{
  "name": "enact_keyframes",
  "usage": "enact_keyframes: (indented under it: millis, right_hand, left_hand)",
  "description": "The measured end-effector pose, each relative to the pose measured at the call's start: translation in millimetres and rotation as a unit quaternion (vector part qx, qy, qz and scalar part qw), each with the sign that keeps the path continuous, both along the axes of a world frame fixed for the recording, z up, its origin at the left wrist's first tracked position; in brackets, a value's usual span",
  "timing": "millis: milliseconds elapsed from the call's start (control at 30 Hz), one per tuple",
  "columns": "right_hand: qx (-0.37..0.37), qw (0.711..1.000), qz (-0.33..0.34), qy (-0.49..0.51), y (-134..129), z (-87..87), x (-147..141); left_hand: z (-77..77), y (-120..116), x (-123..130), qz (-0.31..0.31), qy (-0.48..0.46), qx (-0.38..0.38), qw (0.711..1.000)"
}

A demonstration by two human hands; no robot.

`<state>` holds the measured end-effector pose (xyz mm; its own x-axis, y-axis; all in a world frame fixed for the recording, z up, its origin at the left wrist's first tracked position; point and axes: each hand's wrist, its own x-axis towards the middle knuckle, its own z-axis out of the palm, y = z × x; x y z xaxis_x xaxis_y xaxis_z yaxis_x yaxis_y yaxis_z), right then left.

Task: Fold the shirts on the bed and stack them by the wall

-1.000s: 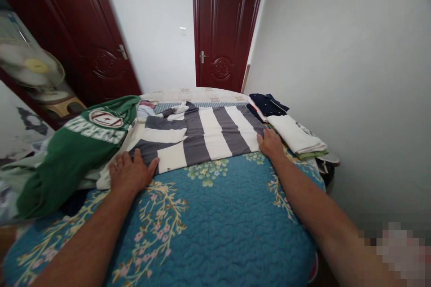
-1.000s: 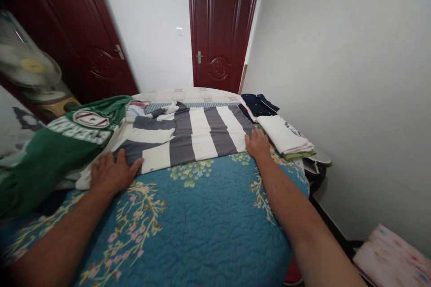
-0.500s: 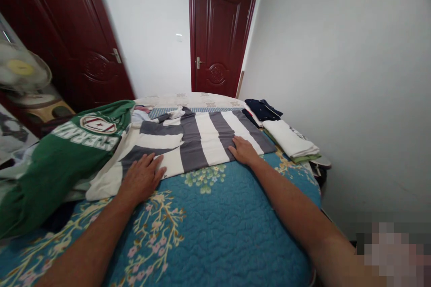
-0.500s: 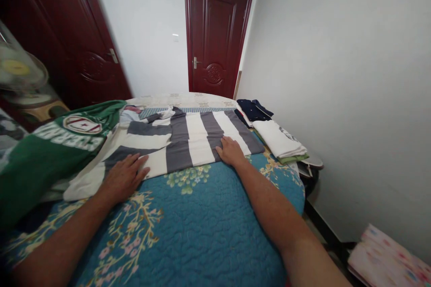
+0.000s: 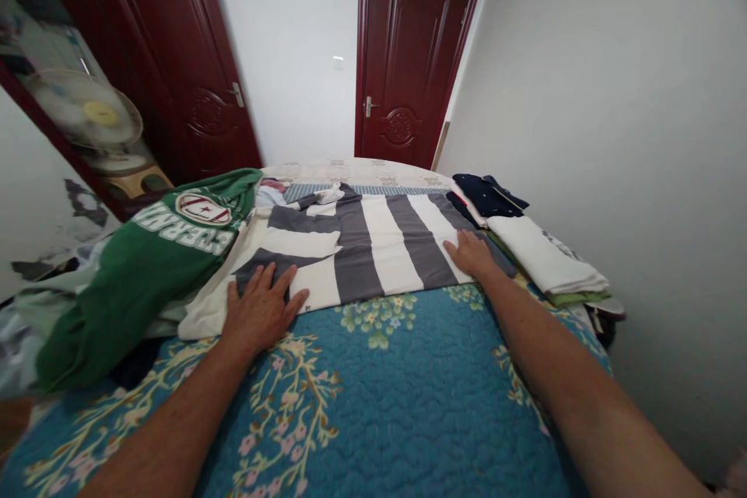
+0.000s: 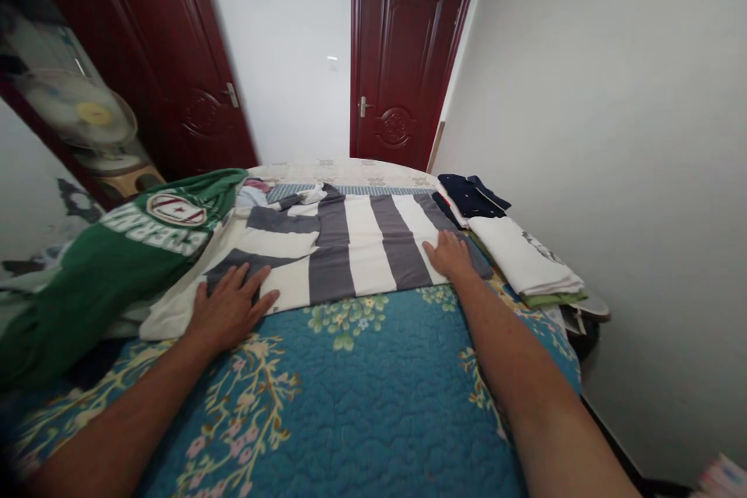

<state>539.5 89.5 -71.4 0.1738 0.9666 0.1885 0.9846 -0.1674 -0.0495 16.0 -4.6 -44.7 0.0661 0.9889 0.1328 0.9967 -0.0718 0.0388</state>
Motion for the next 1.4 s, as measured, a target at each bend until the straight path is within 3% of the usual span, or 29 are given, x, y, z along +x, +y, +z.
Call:
enact_keyframes:
  millis: [167,300,500,700,900,1067,1200,1300,1400]
  right_hand:
    - [0.015,1.000,-0.016,-0.021,14,-6.6,23]
    - [0.031,0.999,-0.030,-0.014,18,-1.6,27]
    - [0.167,0.985,-0.010,-0.036,-3,9.7,13]
    - [0.088,0.995,0.035,-0.034,-39,7.7,1]
    - [0.054,0.998,-0.027,-0.009,-73,1.8,9]
    - [0.031,0.998,-0.058,0.012,-83,3.1,18]
    - [0.059,0.995,-0.075,-0.001,-87,3.5,17]
    - [0.111,0.993,-0.038,-0.029,-86,1.8,13]
    - [0.123,0.989,0.068,-0.043,-79,-2.0,5]
  left_hand:
    - [-0.1,1,-2,0.033,-0.024,-0.007,0.999]
    - [2.1,1,1,0.041,-0.031,-0.007,0.999]
    - [7.5,-2,4,0.042,-0.039,-0.005,0.998]
    - [9.1,1,5,0.041,-0.043,-0.010,0.998]
    - [8.0,2,-3,0.049,-0.048,-0.009,0.998]
    - [6.8,-2,-9,0.080,-0.056,-0.004,0.995]
    - [9.3,-9,-4,0.098,-0.061,0.013,0.993]
    - [11.8,-14,-2,0.101,-0.049,0.063,0.992]
    - [12.9,-15,-4,0.080,-0.038,0.114,0.989]
